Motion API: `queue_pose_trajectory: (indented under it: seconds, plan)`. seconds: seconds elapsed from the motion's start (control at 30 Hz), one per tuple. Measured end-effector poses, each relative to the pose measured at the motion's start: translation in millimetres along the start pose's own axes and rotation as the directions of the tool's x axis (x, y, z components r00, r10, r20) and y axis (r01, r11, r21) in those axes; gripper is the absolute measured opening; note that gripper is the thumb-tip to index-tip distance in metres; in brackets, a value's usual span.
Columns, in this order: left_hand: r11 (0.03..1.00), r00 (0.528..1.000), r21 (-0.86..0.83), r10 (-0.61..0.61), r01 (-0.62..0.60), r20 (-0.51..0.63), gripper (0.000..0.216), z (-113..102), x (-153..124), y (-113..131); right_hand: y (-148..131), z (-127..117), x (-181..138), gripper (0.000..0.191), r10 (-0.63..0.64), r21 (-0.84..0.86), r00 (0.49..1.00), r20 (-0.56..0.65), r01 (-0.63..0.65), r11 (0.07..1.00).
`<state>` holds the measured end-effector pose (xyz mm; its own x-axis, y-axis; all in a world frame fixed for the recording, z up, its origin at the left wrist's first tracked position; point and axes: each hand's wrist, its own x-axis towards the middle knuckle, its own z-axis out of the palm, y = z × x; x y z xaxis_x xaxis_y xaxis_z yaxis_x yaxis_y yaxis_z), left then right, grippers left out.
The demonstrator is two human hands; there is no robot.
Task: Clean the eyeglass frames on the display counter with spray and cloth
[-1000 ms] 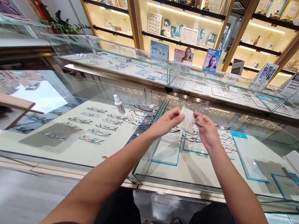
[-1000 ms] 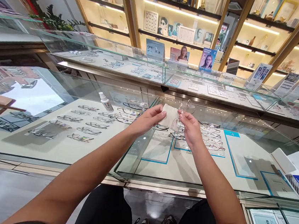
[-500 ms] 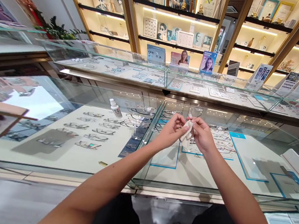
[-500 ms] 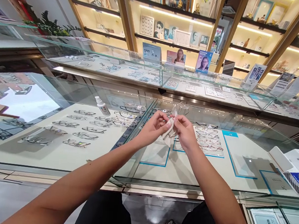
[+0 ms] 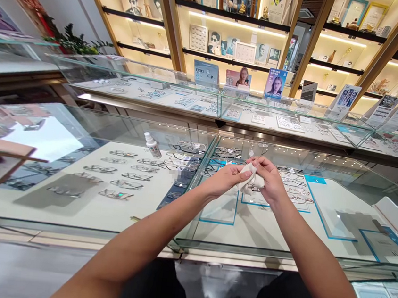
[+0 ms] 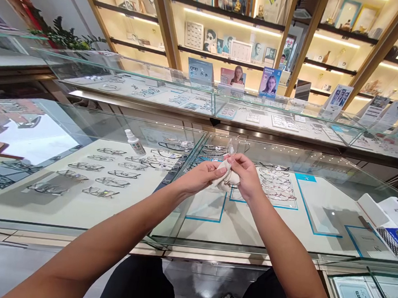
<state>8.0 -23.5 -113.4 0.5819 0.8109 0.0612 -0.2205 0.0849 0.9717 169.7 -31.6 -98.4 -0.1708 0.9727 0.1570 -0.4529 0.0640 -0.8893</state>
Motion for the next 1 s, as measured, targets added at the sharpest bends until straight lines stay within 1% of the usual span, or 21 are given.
queue_pose_trajectory:
  seconds: [0.1,0.23,0.33,0.43,0.53,0.63,0.73,0.83,0.93,1.0]
  plan:
    - [0.999,1.000,-0.041,-0.007,0.006,-0.002,0.069,1.1,-0.7,-0.2,-0.6,1.2,0.4,0.047,0.029,0.035,0.999,-0.028,-0.028,0.999]
    - [0.997,1.000,-0.071,0.006,-0.007,-0.014,0.069,4.3,-3.3,0.7,-0.7,3.5,-0.3,0.047,0.031,0.040,0.999,-0.023,-0.030,0.999]
    - [0.998,0.999,-0.059,0.014,-0.016,-0.037,0.072,7.1,-4.5,1.6,-1.2,5.1,-1.6,0.046,0.023,0.038,1.000,-0.015,-0.023,0.999]
    - [0.999,0.998,-0.020,0.038,-0.040,-0.055,0.075,8.8,-4.6,2.4,-1.4,6.1,-2.2,0.045,0.007,0.028,1.000,-0.008,-0.006,1.000]
    - [0.996,0.997,0.060,0.071,-0.070,-0.015,0.068,8.6,-4.8,4.3,-0.7,5.7,-1.7,0.046,-0.001,0.002,1.000,-0.005,0.001,1.000]
    - [0.982,0.995,0.157,0.099,-0.102,0.024,0.060,7.4,-5.8,7.3,0.4,3.9,-0.8,0.048,0.035,-0.016,0.999,-0.021,-0.035,0.999]
    - [0.976,0.994,0.188,0.107,-0.112,0.034,0.059,7.4,-7.2,9.9,1.2,1.9,-0.7,0.048,0.058,0.010,0.998,-0.016,-0.058,0.998]
    - [0.972,0.991,0.196,0.133,-0.131,0.006,0.060,8.8,-7.6,9.8,1.1,1.2,-2.1,0.047,0.057,0.011,0.998,-0.009,-0.057,0.998]
    - [0.952,0.981,0.251,0.190,-0.175,-0.036,0.060,11.0,-7.7,7.0,0.5,2.9,-4.4,0.047,0.088,-0.010,0.996,-0.010,-0.088,0.996]
    - [0.945,0.976,0.270,0.210,-0.185,-0.065,0.062,12.1,-7.9,4.2,0.5,5.1,-5.7,0.046,0.087,-0.007,0.996,0.010,-0.087,0.996]
